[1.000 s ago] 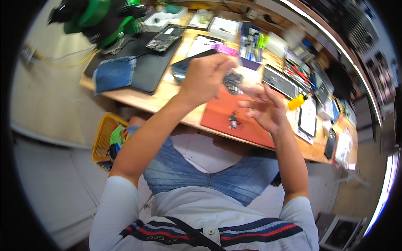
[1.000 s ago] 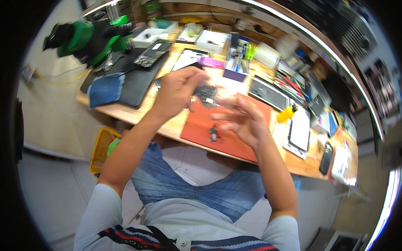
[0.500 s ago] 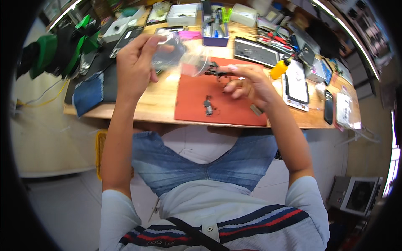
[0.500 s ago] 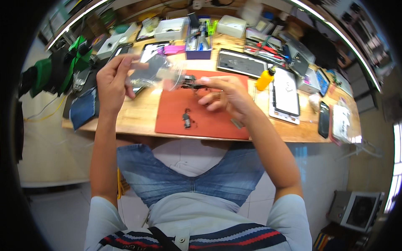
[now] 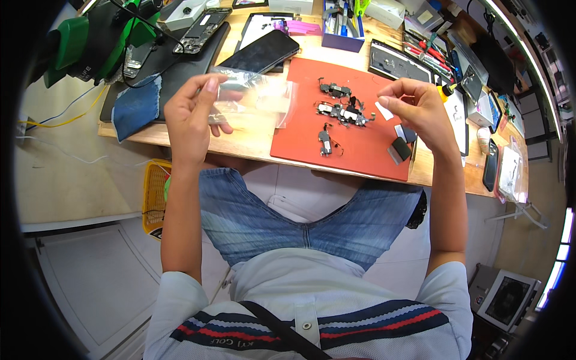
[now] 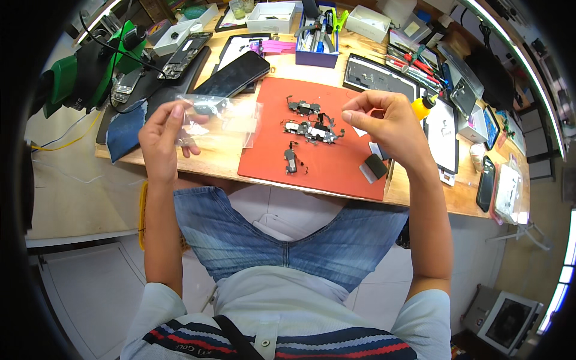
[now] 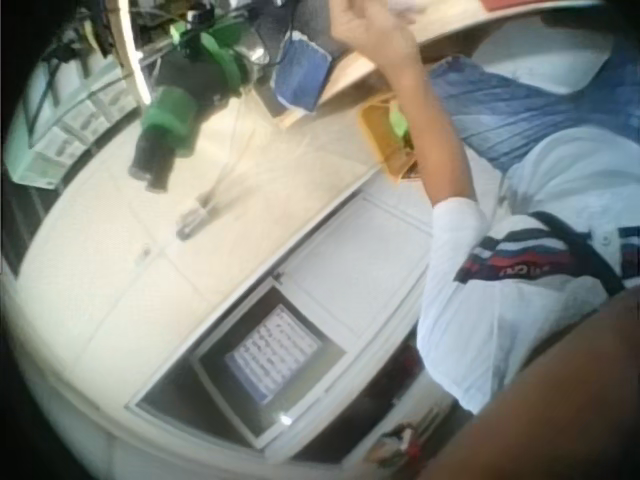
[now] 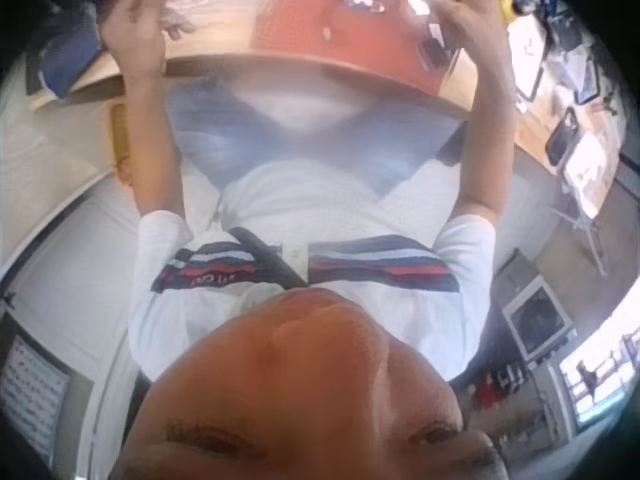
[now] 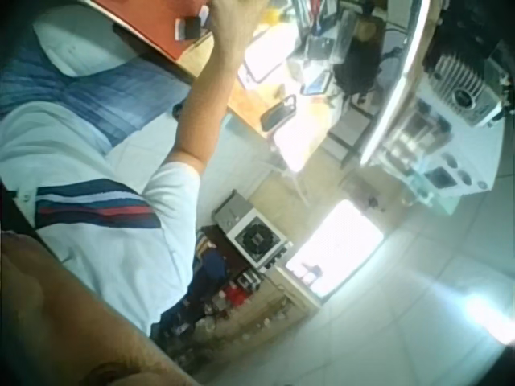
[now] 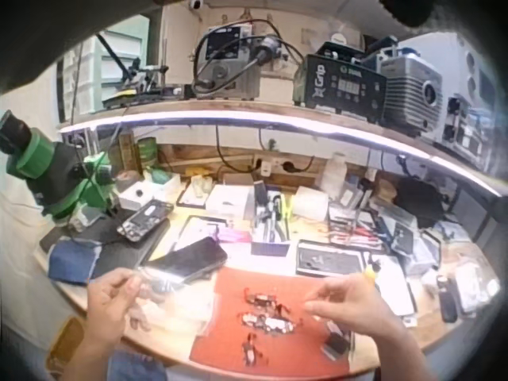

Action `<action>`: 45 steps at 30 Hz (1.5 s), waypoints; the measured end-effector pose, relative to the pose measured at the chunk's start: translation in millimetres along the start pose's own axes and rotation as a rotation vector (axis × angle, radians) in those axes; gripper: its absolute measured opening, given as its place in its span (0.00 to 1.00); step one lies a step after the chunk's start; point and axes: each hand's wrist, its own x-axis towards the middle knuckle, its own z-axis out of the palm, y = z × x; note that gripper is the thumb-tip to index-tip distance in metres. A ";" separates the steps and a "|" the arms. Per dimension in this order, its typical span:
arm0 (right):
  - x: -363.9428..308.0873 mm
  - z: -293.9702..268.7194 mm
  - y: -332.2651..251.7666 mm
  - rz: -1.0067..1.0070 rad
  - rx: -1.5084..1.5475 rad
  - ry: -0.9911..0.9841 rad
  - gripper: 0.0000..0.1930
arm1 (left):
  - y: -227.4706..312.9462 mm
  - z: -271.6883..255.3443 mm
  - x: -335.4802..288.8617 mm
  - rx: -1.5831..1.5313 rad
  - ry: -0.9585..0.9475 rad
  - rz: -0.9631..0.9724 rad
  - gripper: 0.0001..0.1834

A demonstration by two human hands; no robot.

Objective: The person sits at a cluttered workbench and handles small electronic components, removing them from plastic bags and placing them on a red mat. They pick up and inspect several small parts, then use a soldering iron to work on one component before setting the tool aside.

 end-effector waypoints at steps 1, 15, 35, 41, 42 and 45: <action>-2.0 1.4 1.2 -0.023 -0.063 -0.018 0.11 | -8.4 -2.8 -5.9 -0.015 0.005 -0.044 0.17; -7.7 32.3 -14.0 0.022 -0.599 -0.076 0.14 | -3.2 -6.7 -39.4 0.678 0.224 0.212 0.18; -12.9 18.2 -19.2 -0.068 -0.417 -0.028 0.06 | 3.5 38.9 -47.2 0.465 -0.015 0.430 0.14; -7.1 12.6 -27.6 -0.090 -0.255 0.062 0.07 | 20.2 82.4 -32.2 0.320 -0.156 0.524 0.20; -6.2 11.6 -30.3 -0.077 -0.226 0.058 0.08 | 20.1 91.8 -27.5 0.312 -0.179 0.531 0.21; -5.4 9.1 -28.7 -0.087 -0.020 0.062 0.08 | 12.8 120.7 -14.8 0.284 -0.279 0.492 0.24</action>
